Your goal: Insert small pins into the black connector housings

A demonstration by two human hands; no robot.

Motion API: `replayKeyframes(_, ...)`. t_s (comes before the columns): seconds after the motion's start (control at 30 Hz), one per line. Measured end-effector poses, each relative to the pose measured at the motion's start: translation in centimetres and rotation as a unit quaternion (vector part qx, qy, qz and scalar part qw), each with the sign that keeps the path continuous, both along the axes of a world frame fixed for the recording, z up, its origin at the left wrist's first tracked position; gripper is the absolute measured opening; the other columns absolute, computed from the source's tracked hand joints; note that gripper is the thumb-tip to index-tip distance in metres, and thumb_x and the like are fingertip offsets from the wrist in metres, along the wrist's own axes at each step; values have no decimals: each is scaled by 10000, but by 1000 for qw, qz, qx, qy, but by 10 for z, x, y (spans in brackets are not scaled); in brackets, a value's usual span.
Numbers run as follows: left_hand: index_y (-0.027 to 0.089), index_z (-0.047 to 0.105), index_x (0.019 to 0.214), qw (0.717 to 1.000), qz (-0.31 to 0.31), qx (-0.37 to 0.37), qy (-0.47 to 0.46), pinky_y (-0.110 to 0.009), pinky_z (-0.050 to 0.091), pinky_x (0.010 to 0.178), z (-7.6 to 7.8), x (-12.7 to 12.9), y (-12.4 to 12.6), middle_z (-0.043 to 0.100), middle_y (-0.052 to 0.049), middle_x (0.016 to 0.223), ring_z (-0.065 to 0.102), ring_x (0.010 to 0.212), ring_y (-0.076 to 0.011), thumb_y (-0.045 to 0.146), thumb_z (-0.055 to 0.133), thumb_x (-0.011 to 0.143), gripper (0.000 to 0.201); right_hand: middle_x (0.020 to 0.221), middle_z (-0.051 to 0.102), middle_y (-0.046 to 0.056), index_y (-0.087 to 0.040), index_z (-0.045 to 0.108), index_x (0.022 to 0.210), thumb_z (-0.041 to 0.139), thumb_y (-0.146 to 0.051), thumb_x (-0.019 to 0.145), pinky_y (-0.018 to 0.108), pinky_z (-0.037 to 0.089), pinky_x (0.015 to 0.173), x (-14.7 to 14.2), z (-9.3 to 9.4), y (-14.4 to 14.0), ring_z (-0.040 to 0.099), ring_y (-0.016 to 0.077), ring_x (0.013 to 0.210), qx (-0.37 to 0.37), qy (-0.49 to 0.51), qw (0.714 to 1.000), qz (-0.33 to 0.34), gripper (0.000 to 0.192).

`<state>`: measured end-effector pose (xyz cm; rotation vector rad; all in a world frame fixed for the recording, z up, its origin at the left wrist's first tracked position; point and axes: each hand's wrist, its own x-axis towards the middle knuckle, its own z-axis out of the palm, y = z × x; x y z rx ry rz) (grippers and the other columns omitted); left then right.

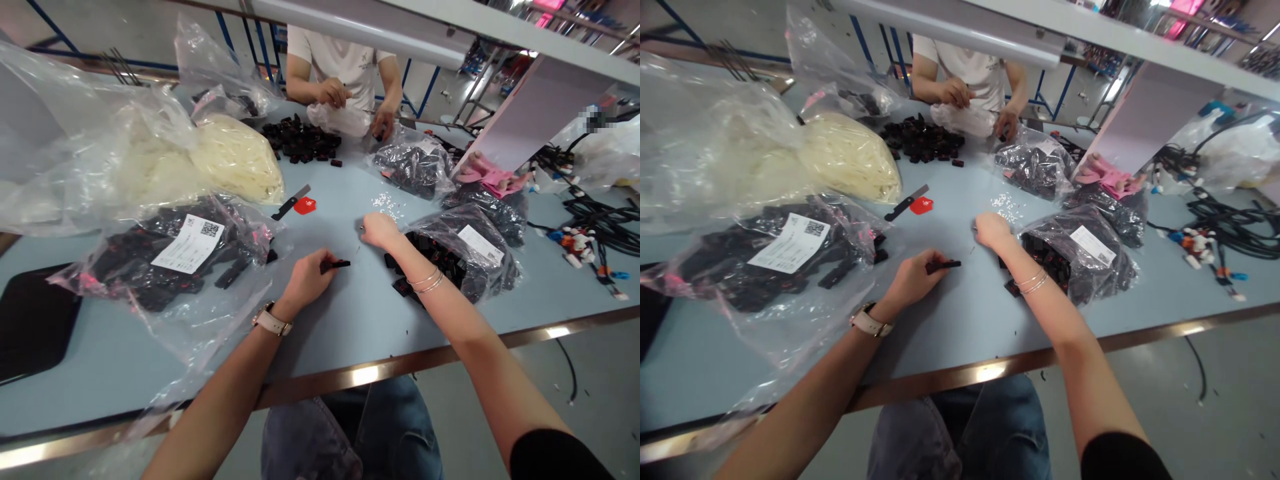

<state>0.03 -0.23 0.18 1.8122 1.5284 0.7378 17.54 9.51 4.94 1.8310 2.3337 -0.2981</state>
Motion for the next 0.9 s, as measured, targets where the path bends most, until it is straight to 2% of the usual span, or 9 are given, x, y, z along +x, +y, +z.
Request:
replayKeyframes(0.07, 202, 584, 808, 1000, 6, 1, -10, -271, 431, 629, 0, 0, 0, 655, 5, 731, 572, 632, -150, 203, 587, 710, 98, 774, 685, 123, -120, 691, 767, 529, -195, 702, 279, 429, 648, 3, 3, -9, 621, 208, 751, 21, 79, 997, -13, 189)
replayKeyframes(0.13, 204, 585, 815, 1000, 14, -2, -19, -269, 437, 632, 1, 0, 0, 655, 5, 733, 574, 634, -149, 205, 585, 707, 107, 614, 615, 34, -153, 637, 657, 538, -243, 673, 237, 382, 568, 2, 6, -22, 553, 136, 607, 13, 238, 971, -36, 134)
replayKeyframes(0.23, 201, 583, 813, 999, 28, -7, -20, -270, 441, 637, 3, -1, 0, 647, 5, 717, 578, 636, -151, 221, 582, 709, 106, 517, 507, -38, -172, 581, 647, 525, -261, 656, 205, 333, 505, -6, 8, -43, 448, 77, 500, -62, 479, 874, -58, 105)
replayKeyframes(0.3, 200, 580, 806, 999, 29, -9, -19, -272, 442, 639, 4, -2, 0, 643, 6, 708, 580, 636, -151, 234, 578, 711, 102, 476, 464, -59, -173, 566, 638, 522, -277, 655, 202, 291, 475, -12, 7, -55, 382, 63, 460, -100, 557, 820, -83, 115)
replayKeyframes(0.37, 202, 576, 805, 999, 27, -7, -19, -274, 442, 637, 3, -2, 1, 646, 6, 714, 579, 637, -152, 245, 574, 710, 104, 464, 424, -75, -171, 553, 609, 541, -284, 635, 202, 258, 464, -17, 2, -64, 335, 55, 453, -119, 586, 792, -118, 117)
replayKeyframes(0.5, 203, 573, 816, 999, 24, 6, -20, -275, 446, 639, 0, -3, 1, 656, -5, 743, 579, 647, -156, 261, 566, 707, 124, 465, 332, -101, -166, 540, 583, 563, -287, 613, 208, 192, 458, -17, -12, -73, 252, 44, 454, -148, 596, 770, -173, 126)
replayKeyframes(0.67, 201, 576, 827, 1000, 16, 2, -23, -276, 453, 651, 1, -3, 1, 661, -4, 751, 587, 653, -155, 254, 563, 708, 131, 461, 304, -109, -172, 527, 596, 574, -292, 616, 216, 163, 447, -13, -24, -73, 229, 44, 447, -182, 611, 749, -180, 130)
replayKeyframes(0.9, 207, 576, 824, 999, 26, -8, -25, -273, 449, 647, 0, -4, 1, 664, -1, 749, 588, 660, -156, 271, 580, 714, 127, 464, 350, -103, -171, 553, 641, 560, -286, 643, 206, 190, 431, -12, -29, -70, 252, 44, 430, -178, 597, 771, -136, 115)
